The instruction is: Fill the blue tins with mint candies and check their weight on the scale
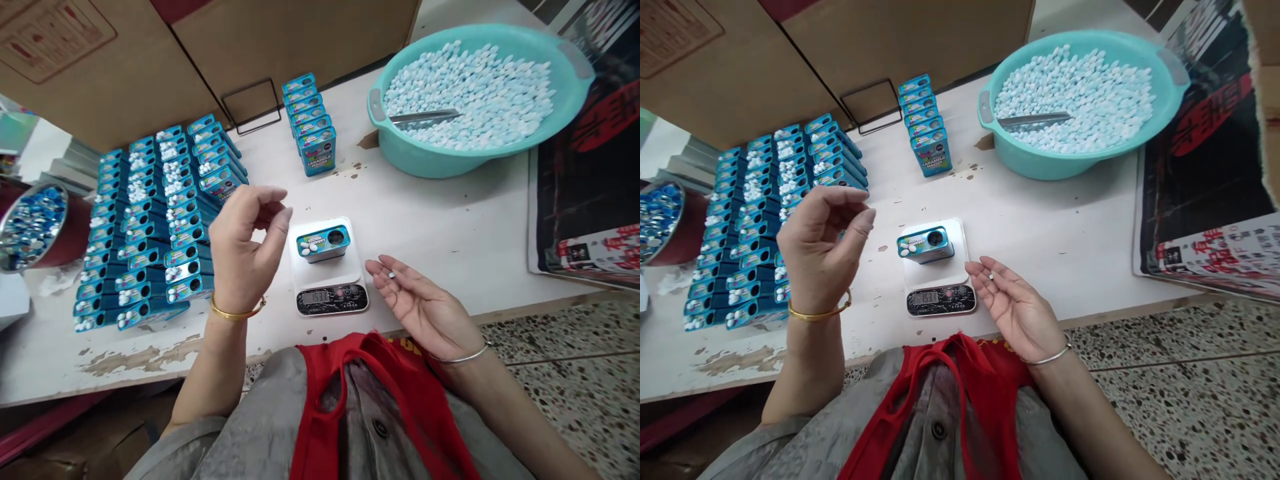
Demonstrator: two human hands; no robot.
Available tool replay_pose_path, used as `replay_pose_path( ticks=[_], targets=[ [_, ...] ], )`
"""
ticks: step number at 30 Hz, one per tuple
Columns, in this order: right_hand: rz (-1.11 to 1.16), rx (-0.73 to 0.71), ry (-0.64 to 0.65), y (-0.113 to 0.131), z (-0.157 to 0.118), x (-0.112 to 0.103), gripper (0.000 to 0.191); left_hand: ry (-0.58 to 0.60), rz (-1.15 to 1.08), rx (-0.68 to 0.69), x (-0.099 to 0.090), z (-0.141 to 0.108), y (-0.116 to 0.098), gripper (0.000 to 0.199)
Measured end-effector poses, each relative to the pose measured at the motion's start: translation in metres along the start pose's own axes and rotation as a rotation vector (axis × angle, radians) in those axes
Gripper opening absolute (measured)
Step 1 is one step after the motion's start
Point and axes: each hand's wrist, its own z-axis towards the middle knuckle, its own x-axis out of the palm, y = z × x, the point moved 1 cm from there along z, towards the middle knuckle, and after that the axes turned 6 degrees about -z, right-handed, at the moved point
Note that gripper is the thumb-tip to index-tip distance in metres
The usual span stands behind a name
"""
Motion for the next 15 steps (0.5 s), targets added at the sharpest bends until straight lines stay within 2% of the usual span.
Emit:
replay_pose_path(
  ticks=[3,7,15],
  targets=[
    [-0.029,-0.012,-0.043,-0.001,0.000,-0.008,0.023,-0.052,0.012,-0.038,-0.007,-0.004,0.010,0.015],
    [-0.035,-0.032,-0.078,-0.001,0.001,-0.017,0.014,-0.062,0.015,-0.054,-0.007,-0.010,0.018,0.017],
    [-0.031,-0.024,-0.107,0.000,0.002,-0.020,0.031,-0.008,-0.042,-0.045,0.001,-0.012,0.015,0.015]
  ],
)
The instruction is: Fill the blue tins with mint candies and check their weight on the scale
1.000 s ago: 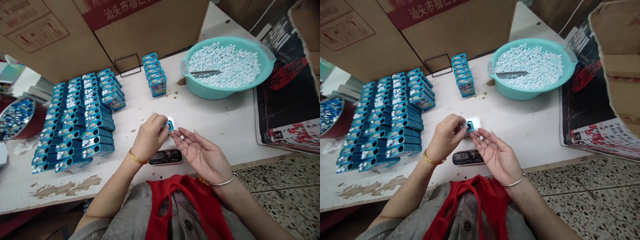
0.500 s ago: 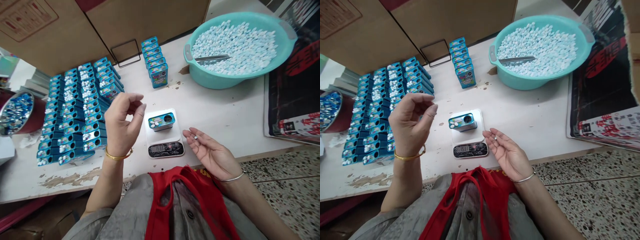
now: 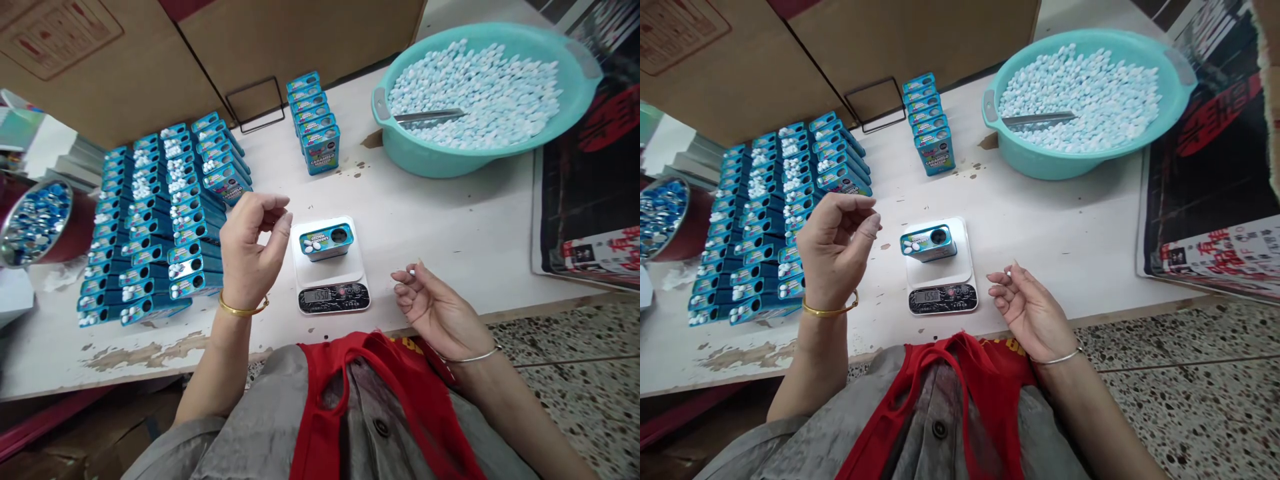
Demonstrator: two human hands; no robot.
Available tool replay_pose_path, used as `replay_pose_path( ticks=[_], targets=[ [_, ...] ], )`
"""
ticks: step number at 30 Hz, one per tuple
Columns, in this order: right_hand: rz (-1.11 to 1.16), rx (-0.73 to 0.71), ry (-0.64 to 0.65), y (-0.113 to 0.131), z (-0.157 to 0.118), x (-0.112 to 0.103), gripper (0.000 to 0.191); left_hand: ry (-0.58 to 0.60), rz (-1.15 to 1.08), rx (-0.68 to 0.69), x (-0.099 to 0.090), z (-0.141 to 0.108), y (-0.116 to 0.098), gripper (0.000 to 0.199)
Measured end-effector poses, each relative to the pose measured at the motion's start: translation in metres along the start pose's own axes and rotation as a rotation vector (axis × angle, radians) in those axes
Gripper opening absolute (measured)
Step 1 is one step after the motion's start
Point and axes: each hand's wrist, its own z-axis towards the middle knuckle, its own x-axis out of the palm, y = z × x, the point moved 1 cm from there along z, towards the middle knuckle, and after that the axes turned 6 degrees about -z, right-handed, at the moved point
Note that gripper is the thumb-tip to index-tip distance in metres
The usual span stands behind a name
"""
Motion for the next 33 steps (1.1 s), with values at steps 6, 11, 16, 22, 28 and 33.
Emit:
replay_pose_path(
  ticks=[6,11,16,22,28,33],
  targets=[
    [0.035,0.023,0.072,-0.004,-0.001,0.009,0.024,0.081,-0.057,0.090,0.018,-0.002,-0.021,0.013],
    [0.138,0.182,0.279,-0.014,-0.002,0.029,0.016,0.457,-0.038,0.328,0.046,-0.028,-0.034,0.020],
    [0.130,0.239,0.238,-0.019,0.001,0.026,0.010,0.049,0.321,0.243,0.026,-0.056,0.003,0.049],
    [0.137,0.235,0.232,-0.021,0.004,0.021,0.010,0.214,0.504,0.250,0.015,-0.071,0.023,0.061],
    [0.103,0.218,0.241,-0.020,0.002,0.025,0.011,0.311,0.501,0.302,0.035,-0.049,0.008,0.049],
    [0.114,0.214,0.235,-0.019,0.002,0.022,0.016,0.384,0.476,0.328,0.047,-0.030,0.002,0.048]
  ],
)
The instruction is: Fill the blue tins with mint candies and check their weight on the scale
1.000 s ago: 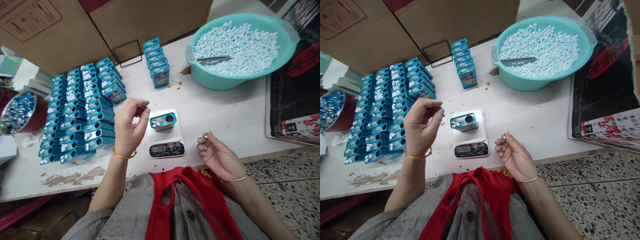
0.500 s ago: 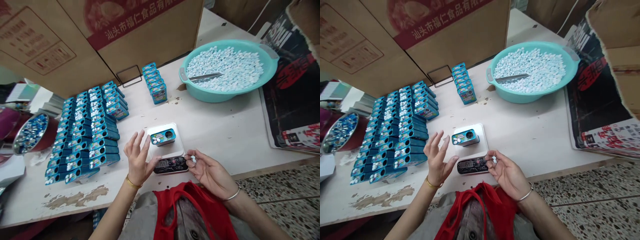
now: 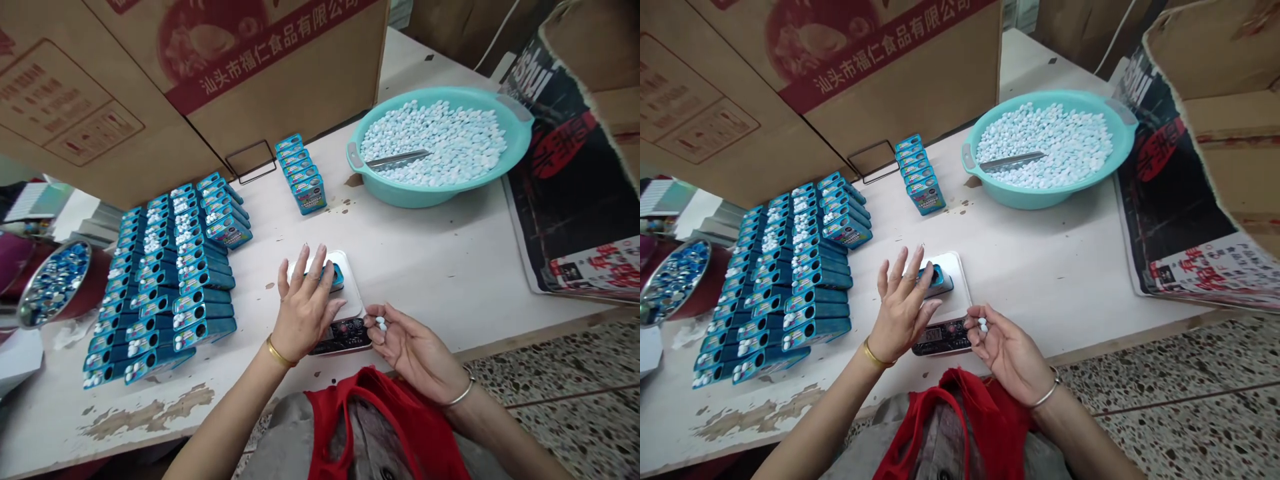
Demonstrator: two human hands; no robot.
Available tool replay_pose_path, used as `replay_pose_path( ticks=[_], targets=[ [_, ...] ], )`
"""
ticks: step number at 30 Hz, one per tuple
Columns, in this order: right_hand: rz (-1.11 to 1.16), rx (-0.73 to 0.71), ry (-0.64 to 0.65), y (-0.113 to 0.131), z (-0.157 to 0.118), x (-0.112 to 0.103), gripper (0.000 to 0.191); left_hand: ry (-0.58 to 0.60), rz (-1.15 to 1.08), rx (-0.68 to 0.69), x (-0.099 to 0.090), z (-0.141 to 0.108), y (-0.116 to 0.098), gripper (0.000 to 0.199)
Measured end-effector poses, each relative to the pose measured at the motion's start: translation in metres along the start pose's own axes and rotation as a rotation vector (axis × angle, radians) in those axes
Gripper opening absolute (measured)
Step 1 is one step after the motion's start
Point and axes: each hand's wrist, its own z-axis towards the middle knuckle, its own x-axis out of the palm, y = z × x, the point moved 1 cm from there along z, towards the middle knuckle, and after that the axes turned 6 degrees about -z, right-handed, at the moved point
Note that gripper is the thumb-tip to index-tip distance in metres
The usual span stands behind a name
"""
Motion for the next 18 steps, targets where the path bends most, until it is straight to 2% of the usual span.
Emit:
replay_pose_path(
  ticks=[3,6,9,11,14,18],
  targets=[
    [0.015,-0.013,-0.003,0.001,0.002,-0.002,0.016,0.034,-0.021,-0.066,-0.006,0.007,0.008,0.060],
    [0.036,0.010,-0.008,0.002,0.006,-0.002,0.015,0.136,-0.092,-0.119,-0.012,0.020,0.025,0.046],
    [0.048,0.032,-0.010,0.004,0.011,0.002,0.016,0.108,-0.105,-0.151,-0.010,0.052,0.051,0.033],
    [0.050,0.028,-0.008,0.006,0.013,0.005,0.015,0.069,-0.060,-0.166,-0.002,0.080,0.072,0.034],
    [0.060,0.012,-0.009,0.007,0.014,0.006,0.013,0.093,0.017,-0.182,0.018,0.118,0.102,0.037],
    [0.075,0.004,-0.023,0.007,0.016,0.000,0.013,0.133,0.103,-0.195,0.044,0.141,0.125,0.036]
  ],
)
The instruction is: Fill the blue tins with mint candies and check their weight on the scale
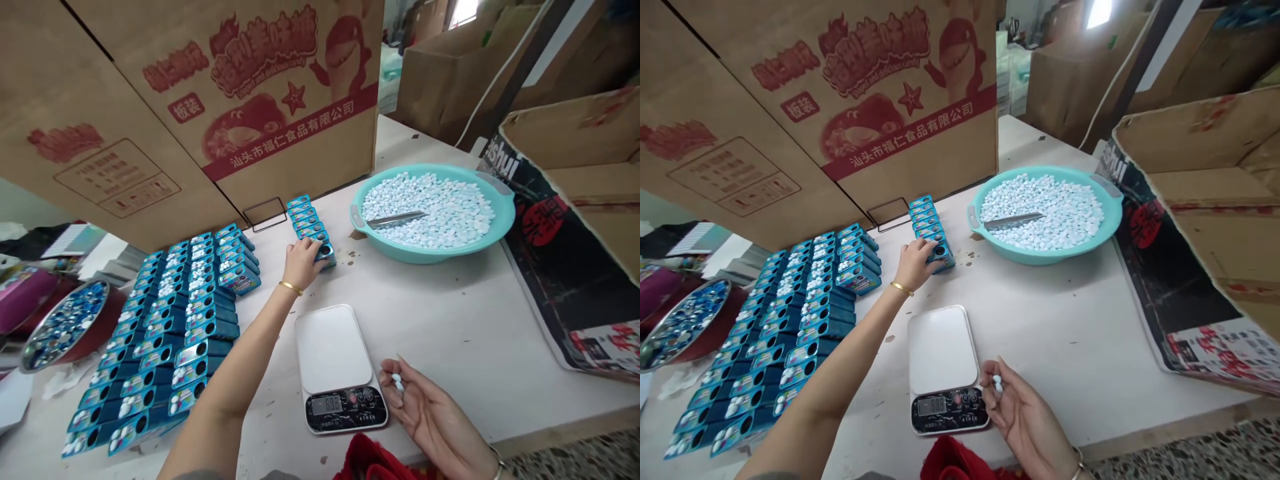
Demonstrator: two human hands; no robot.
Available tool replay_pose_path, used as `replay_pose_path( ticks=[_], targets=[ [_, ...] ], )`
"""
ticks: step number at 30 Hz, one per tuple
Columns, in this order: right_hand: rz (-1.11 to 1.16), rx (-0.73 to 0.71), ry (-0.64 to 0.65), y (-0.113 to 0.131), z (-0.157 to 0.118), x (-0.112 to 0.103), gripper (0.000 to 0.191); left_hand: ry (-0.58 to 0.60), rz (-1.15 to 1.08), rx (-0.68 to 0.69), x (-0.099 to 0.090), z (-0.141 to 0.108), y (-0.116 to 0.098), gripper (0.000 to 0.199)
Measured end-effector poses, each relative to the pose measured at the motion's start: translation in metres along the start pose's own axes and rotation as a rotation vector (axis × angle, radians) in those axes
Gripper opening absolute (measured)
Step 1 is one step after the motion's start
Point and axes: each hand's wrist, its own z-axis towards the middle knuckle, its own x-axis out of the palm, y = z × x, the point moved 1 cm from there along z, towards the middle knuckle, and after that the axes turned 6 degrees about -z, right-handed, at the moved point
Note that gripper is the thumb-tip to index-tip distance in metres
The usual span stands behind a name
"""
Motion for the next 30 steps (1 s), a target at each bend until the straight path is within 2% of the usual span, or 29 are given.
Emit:
replay_pose_path(
  ticks=[3,5,7,9,12,14,16,18,20,25,28,30],
  targets=[
    [-0.001,0.022,-0.022,-0.001,0.002,-0.006,0.015,-0.048,0.031,0.019,0.004,-0.005,0.005,0.041],
    [-0.002,0.040,-0.051,-0.002,0.003,-0.010,0.018,-0.111,0.038,-0.005,-0.003,-0.016,0.014,0.044],
    [-0.005,0.052,-0.093,-0.002,0.005,-0.014,0.022,-0.174,0.075,-0.122,-0.018,-0.031,0.030,0.041],
    [-0.021,0.066,-0.118,-0.004,0.007,-0.017,0.025,-0.199,0.167,-0.322,-0.034,-0.049,0.053,0.037],
    [-0.051,0.081,-0.075,-0.007,0.008,-0.016,0.024,-0.098,0.324,-0.556,-0.049,-0.075,0.087,0.029],
    [-0.067,0.088,-0.039,-0.008,0.007,-0.013,0.022,-0.002,0.380,-0.568,-0.052,-0.087,0.101,0.021],
    [-0.089,0.080,-0.018,-0.009,0.005,-0.010,0.021,0.058,0.405,-0.503,-0.054,-0.096,0.103,0.014],
    [-0.116,0.049,0.002,-0.008,0.002,-0.009,0.022,0.094,0.411,-0.431,-0.058,-0.101,0.093,0.013],
    [-0.148,-0.007,0.010,-0.007,0.000,-0.010,0.025,0.134,0.388,-0.355,-0.069,-0.105,0.068,0.015],
    [-0.238,-0.112,-0.050,-0.004,-0.007,-0.018,0.035,0.271,0.245,-0.063,-0.096,-0.116,-0.028,0.024],
    [-0.278,-0.105,-0.051,-0.006,-0.013,-0.022,0.033,0.359,0.196,0.117,-0.090,-0.118,-0.077,0.020],
    [-0.303,-0.110,-0.035,-0.007,-0.017,-0.024,0.030,0.392,0.188,0.190,-0.079,-0.118,-0.097,0.017]
  ],
)
